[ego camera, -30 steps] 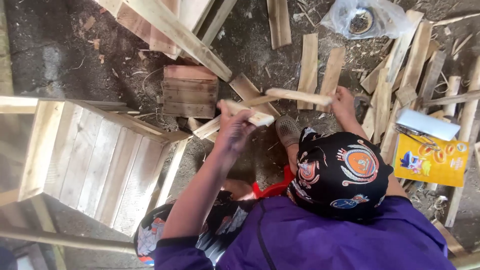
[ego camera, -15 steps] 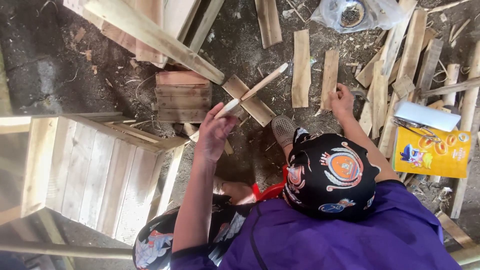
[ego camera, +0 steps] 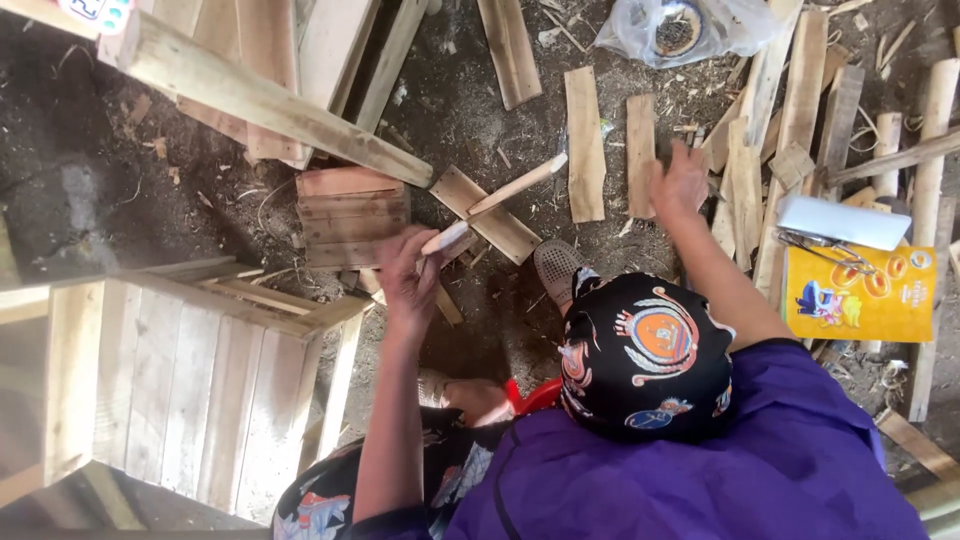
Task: The person sits on a small red stool on a dirt floor and assembles small wooden frames, picking up slats, positioning nails, and driving them in with a hammer. They work on one frame at a time among scattered wood scraps, then reach for another piece to continue.
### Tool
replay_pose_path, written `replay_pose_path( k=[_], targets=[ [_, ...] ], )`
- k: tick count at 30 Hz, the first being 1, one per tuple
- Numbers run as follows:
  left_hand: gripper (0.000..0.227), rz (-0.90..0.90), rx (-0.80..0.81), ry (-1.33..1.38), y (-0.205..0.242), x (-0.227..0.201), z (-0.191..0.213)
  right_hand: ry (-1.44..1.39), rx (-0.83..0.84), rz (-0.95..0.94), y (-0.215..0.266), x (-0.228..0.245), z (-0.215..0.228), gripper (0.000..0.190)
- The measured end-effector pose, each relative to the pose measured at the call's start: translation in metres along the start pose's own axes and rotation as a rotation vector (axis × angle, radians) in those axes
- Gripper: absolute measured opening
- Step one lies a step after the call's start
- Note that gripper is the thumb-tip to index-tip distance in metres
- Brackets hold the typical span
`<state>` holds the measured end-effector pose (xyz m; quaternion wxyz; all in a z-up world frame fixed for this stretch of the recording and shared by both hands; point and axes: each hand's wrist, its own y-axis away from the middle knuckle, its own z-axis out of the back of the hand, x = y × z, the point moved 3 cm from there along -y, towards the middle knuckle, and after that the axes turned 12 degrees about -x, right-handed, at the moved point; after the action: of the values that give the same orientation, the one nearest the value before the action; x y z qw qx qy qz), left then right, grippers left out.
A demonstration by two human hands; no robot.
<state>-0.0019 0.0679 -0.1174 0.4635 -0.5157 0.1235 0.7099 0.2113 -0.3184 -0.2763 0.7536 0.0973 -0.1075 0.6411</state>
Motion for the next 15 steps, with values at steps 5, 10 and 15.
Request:
replay_pose_path(
  k=[5,10,15],
  targets=[
    [0.012,0.193,-0.087,0.056,-0.014,-0.014,-0.012,-0.12,-0.399,0.296,-0.087,-0.041,-0.059,0.008],
    [0.018,0.39,0.012,0.029,-0.03,-0.02,-0.015,-0.035,-0.21,0.19,-0.162,-0.003,-0.04,0.015],
    [0.023,0.564,0.082,-0.138,-0.029,0.016,-0.025,-0.079,-0.1,-0.1,-0.203,0.021,-0.045,0.017]
  ],
)
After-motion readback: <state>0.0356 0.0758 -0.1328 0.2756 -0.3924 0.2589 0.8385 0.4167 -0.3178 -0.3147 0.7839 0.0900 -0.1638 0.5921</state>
